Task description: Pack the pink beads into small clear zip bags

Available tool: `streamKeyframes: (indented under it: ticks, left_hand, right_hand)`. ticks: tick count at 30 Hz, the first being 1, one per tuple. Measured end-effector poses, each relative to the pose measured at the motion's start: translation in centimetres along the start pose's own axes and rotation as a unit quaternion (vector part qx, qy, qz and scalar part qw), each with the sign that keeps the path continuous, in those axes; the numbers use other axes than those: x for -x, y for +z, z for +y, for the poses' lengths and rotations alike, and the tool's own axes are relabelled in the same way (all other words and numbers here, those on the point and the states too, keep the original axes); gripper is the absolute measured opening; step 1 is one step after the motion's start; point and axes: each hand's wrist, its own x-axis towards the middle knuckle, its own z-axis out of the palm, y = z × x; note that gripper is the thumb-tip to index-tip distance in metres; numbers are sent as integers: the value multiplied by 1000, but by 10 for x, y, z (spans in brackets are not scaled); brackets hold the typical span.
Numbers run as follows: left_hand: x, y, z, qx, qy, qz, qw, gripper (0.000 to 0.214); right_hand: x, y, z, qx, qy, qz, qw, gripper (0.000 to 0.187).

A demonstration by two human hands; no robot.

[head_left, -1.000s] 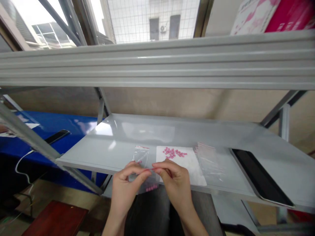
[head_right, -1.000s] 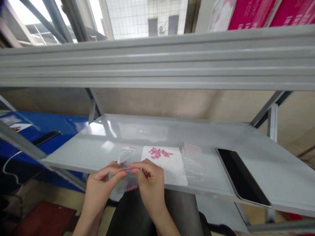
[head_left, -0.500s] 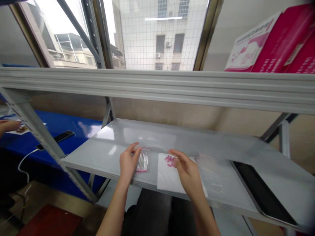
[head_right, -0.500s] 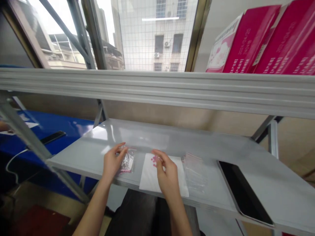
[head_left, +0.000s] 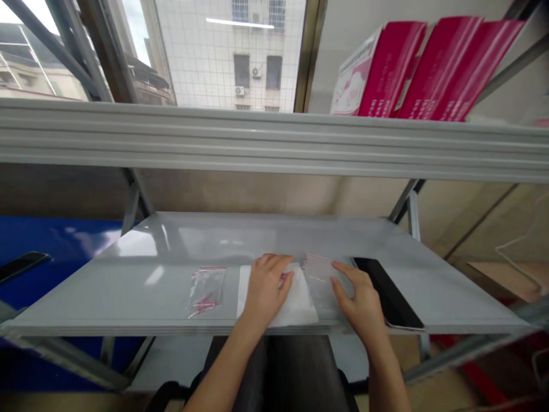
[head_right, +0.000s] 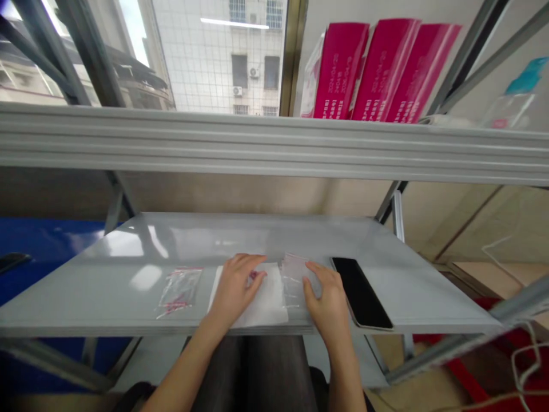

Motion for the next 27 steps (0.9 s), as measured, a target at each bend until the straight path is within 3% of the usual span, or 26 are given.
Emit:
streamKeyframes:
  ticks: [3,6,10,13,15,17,18,20,21,24,27]
  left_hand:
    - [-13,32,30,21,52,-50,997,23]
    - [-20,45,39,32,56,-58,996,16]
    - [-19,37,36,61,46,-10,997,18]
    - [-7,14,31,92,56,40,993,21]
    - [9,-5,27,114,73,74,988,24]
    - [27,-25,23,156,105,121,975,28]
    - [36,-33,21,165,108,116,973,30]
    - [53,-47,16,184,117,86,972,34]
    - [59,-52,14,190,122,72,972,35]
    - [75,-57,7,214,111,58,969,36]
    - [88,-52,-1,262,-5,86,961,28]
  right_hand:
    - [0,6,1,-10,-29,-27,999,28]
    - [0,6,-1,-18,-36,-26,999,20]
    - [2,0,-19,-35,-37,13,999,23]
    - [11,-8,-42,-119,55,89,987,28]
    - [20,-11,-54,-237,178,44,954,36]
    - [30,-12,-60,-398,273,-52,874,54]
    - [34,-11,-62,-470,304,-91,824,59]
    - [39,-8,-66,-563,339,-129,742,56]
    - [41,-6,-68,-579,352,-137,723,50]
    - [42,-2,-74,-554,363,-165,731,37]
    - [44,2,-78,-521,351,-181,757,36]
